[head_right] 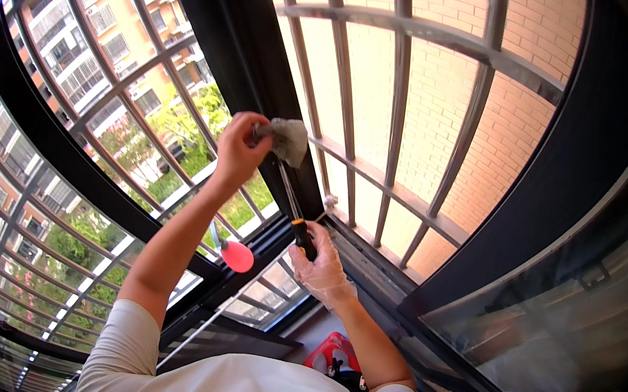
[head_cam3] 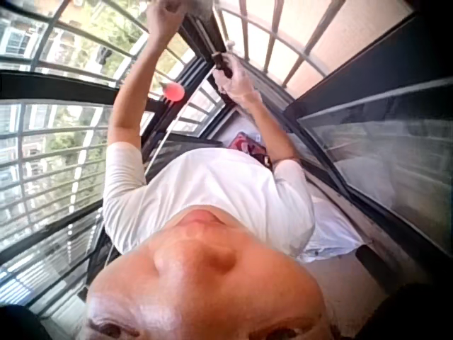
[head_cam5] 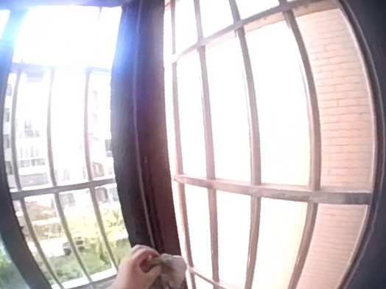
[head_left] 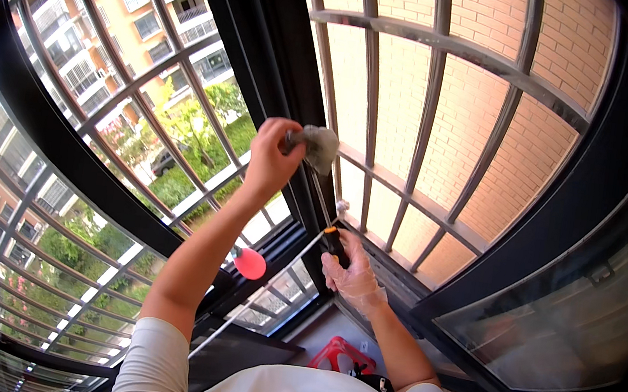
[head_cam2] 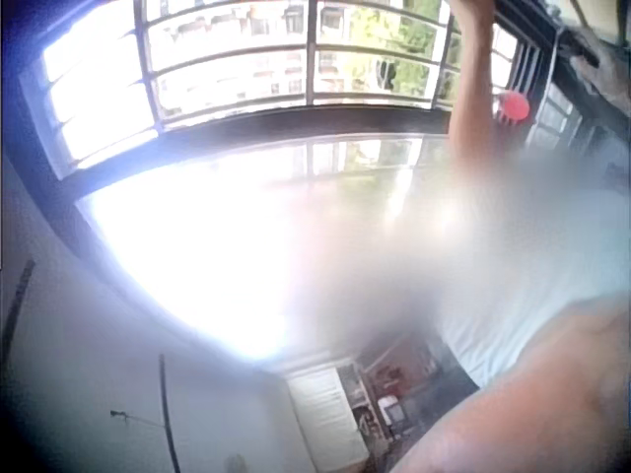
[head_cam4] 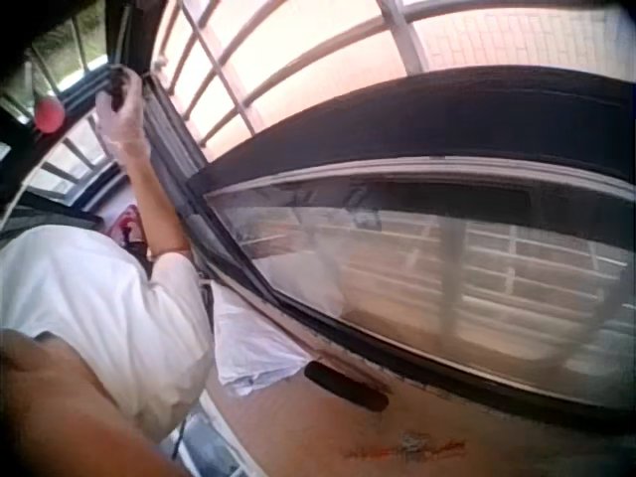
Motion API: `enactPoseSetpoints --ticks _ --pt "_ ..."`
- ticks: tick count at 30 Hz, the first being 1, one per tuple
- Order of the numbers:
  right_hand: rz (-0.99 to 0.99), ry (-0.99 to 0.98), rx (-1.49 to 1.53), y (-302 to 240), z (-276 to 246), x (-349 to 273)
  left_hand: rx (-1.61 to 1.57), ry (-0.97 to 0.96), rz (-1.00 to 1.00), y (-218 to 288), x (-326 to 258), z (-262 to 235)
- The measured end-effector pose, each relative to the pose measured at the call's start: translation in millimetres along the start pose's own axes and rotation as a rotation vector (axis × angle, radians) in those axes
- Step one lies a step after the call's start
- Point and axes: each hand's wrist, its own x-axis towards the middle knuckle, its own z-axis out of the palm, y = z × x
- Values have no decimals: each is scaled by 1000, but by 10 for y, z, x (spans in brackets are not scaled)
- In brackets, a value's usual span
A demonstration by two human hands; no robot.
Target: The person cleans metal window frames on a balcony. They use a spray bottle to apply cleaning solution and wipe the frames with a cloth. A screwdriver is used to scrape specific areas of the frame. The person reaches to clean different sections of the window frame.
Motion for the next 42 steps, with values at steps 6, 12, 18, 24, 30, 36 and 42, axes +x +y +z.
enactPoseSetpoints --ticks 6,12,18,24,30,36,42 --pt "-328 26 -45 -493 150 646 95 211 262 472 1084 -505" --pt "-653 203 -253 -904 131 1300 385 -12 401 948 1949 -751" --pt "-915 313 -443 -1228 136 1452 799 -185 595 1008 2334 -715" --pt "-733 232 -303 -1258 216 1883 1050 -131 628 1144 2337 -697" --pt "-647 229 -350 -1331 239 1929 1050 -106 875 1046 2185 -803" --pt "-835 210 -309 -1251 283 1979 1159 -30 859 940 2122 -851" --pt "-923 248 -308 -1240 348 2220 1125 -38 843 930 2150 -861"
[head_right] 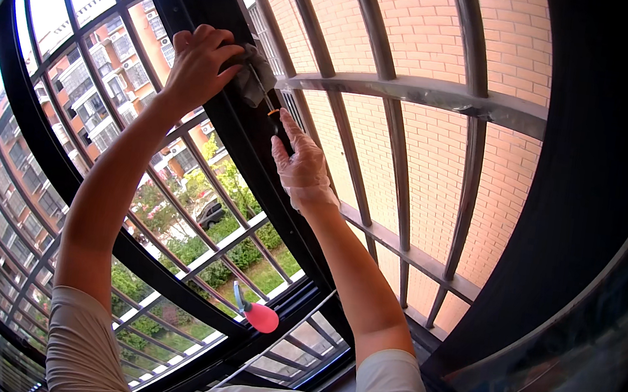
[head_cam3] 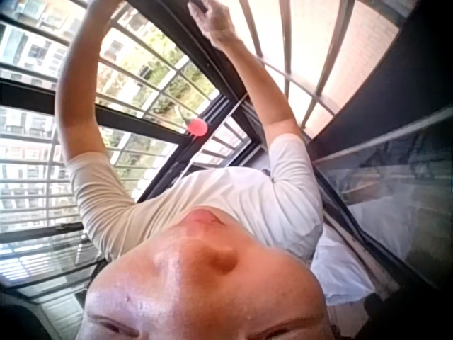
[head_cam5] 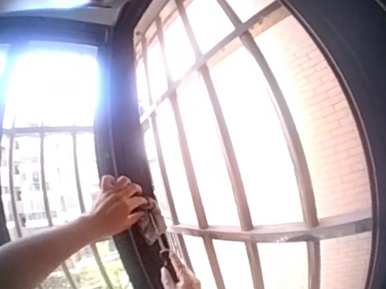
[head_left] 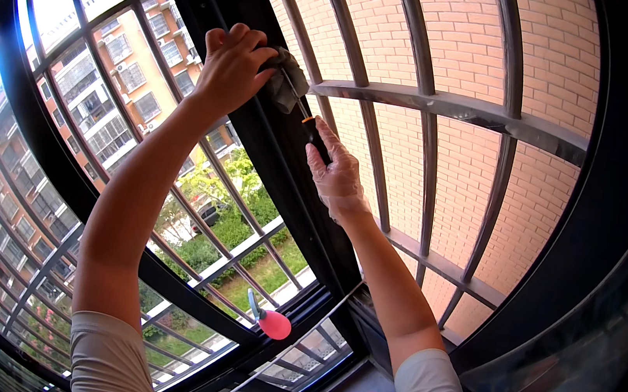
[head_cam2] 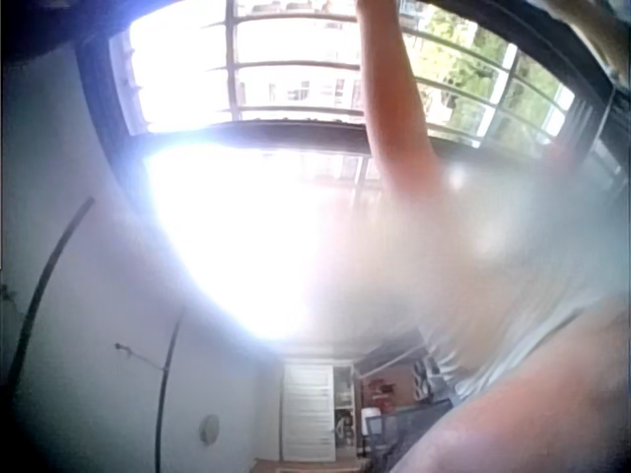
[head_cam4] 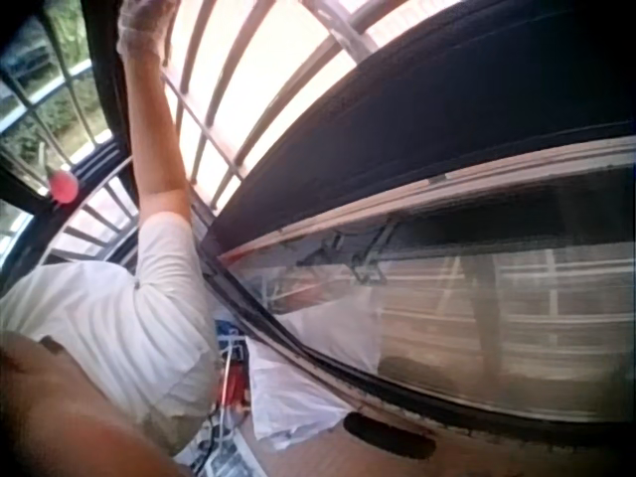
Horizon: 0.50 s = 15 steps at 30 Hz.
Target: The person cleans metal window frames on a balcony. They use a spray bottle to apply cleaning solution and wipe the frames with a cloth. A screwdriver is used to scrape specific areas of the frame. The person reaches to clean different sections of the window frame.
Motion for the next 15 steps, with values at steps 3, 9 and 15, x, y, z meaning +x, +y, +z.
enactPoseSetpoints --ticks 3,9,15 --pt "-64 -36 -61 40 -8 -18 -29 -1 -35 17 -33 13" --pt "-106 1 -61 127 127 -6 -45 128 -64 -11 -119 -14" --pt "-95 -13 -218 -181 328 561 107 304 -159 -336 -758 -556"
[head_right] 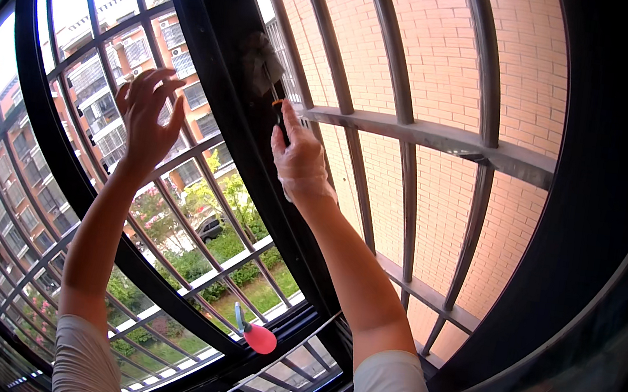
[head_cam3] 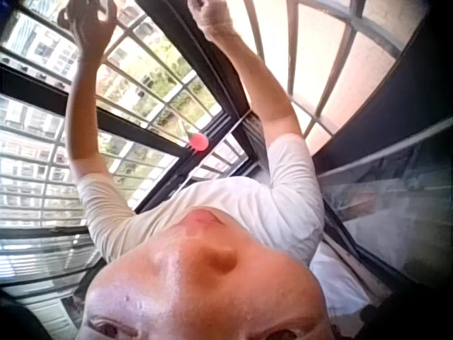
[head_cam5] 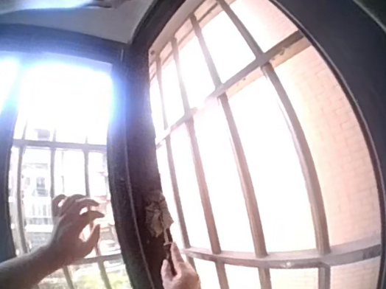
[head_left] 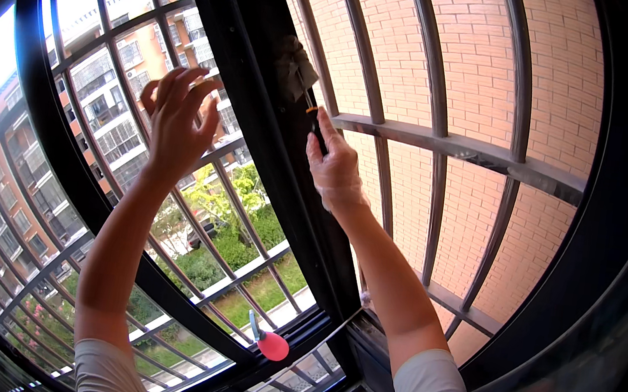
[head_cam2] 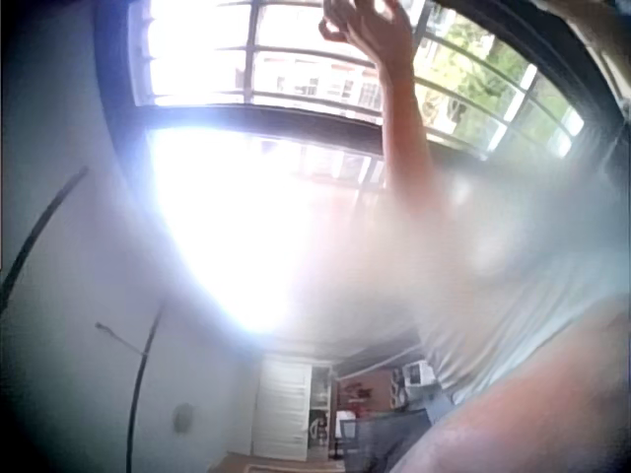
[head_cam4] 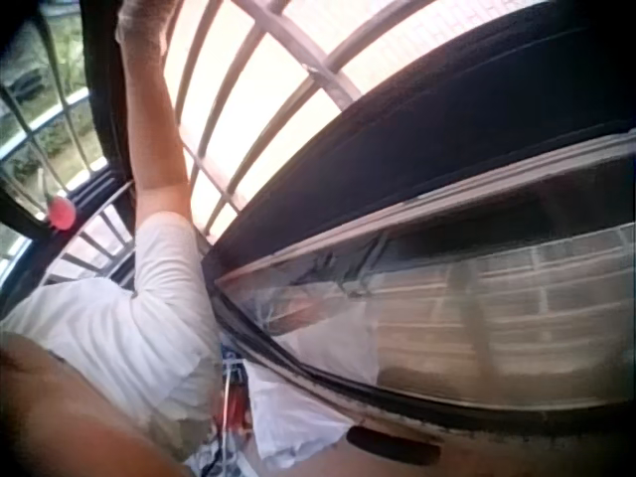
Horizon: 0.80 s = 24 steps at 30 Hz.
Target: The person cleans metal window frames on a balcony. They use a spray bottle to apply cleaning solution and wipe the frames with a cloth. A screwdriver is used to scrape specific areas of the frame. The person reaches to clean different sections of the window frame.
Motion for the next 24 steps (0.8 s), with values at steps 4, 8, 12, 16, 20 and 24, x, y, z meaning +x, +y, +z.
enactPoseSetpoints --ticks 4,8,12,16,20,24 --pt "-147 89 -153 -323 -70 775 180 -71 -21 -366 -418 -577" --pt "-2 -94 -247 -990 -83 1537 264 -31 -86 -748 -864 -1118" --pt "-121 -85 -325 -1265 29 1952 219 -52 -109 -736 -936 -1254" --pt "-97 -104 -240 -1057 27 1449 58 -72 -62 -443 -795 -1095" --pt "-163 -32 -62 -516 -110 622 -290 -89 -156 -59 -444 -527" --pt "-108 -38 -35 -12 -234 -360 -645 -295 -632 331 -121 37"
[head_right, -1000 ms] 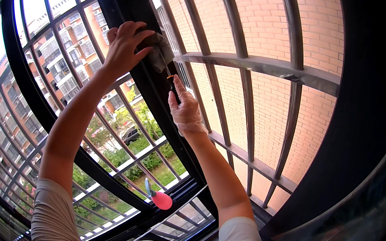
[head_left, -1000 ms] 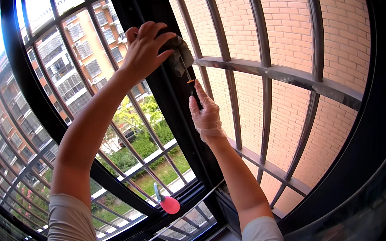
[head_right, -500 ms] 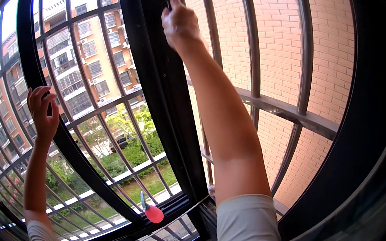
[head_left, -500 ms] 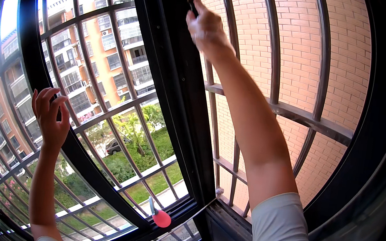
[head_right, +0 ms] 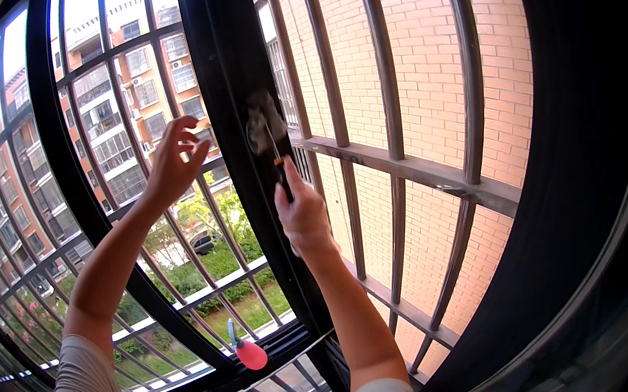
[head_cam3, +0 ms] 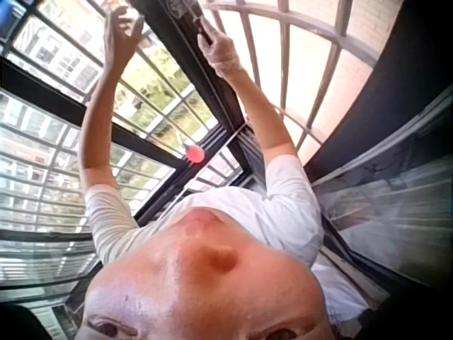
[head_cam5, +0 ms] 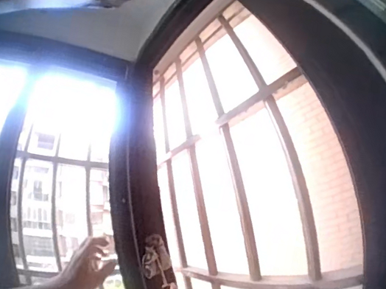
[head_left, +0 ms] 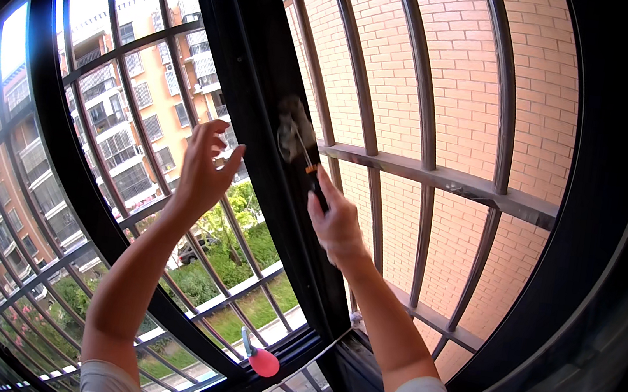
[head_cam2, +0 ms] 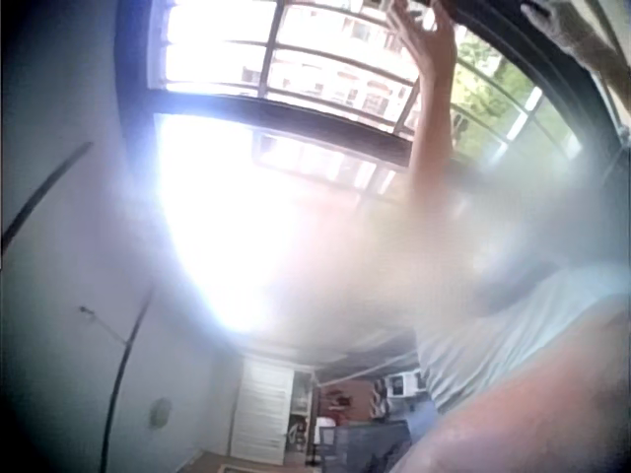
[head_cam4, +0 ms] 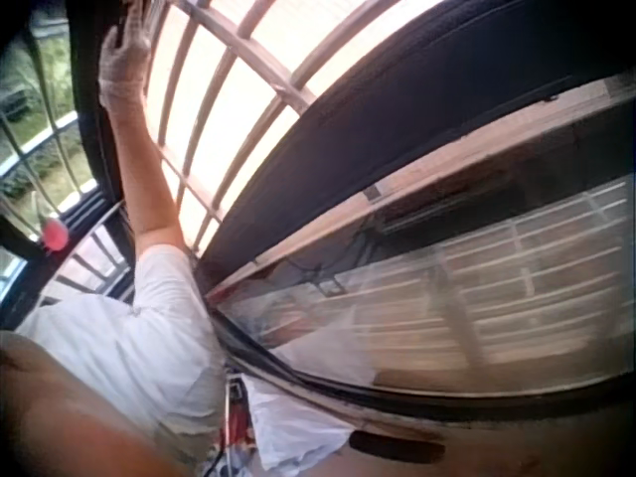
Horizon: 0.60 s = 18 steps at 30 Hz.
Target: The person cleans metal window frames on a balcony. They use a spray bottle to apply cleaning solution and wipe the frames with a cloth. A screwdriver is used to scrape specific areas of the frame. The person reaches to clean different sections of the window frame.
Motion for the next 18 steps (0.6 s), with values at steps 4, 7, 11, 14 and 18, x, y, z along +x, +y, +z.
enactPoseSetpoints --ticks 4,7,11,14,18 --pt "-7 20 29 118 -125 -494 207 122 108 64 271 354" --pt "-79 39 11 34 -73 -7 229 220 161 32 393 534" --pt "22 -81 -55 -608 38 1421 209 363 116 -79 588 645" --pt "44 -61 -65 -948 -6 1897 165 494 124 -34 801 813" --pt "-135 34 -221 -629 169 1689 144 581 139 -35 781 954"
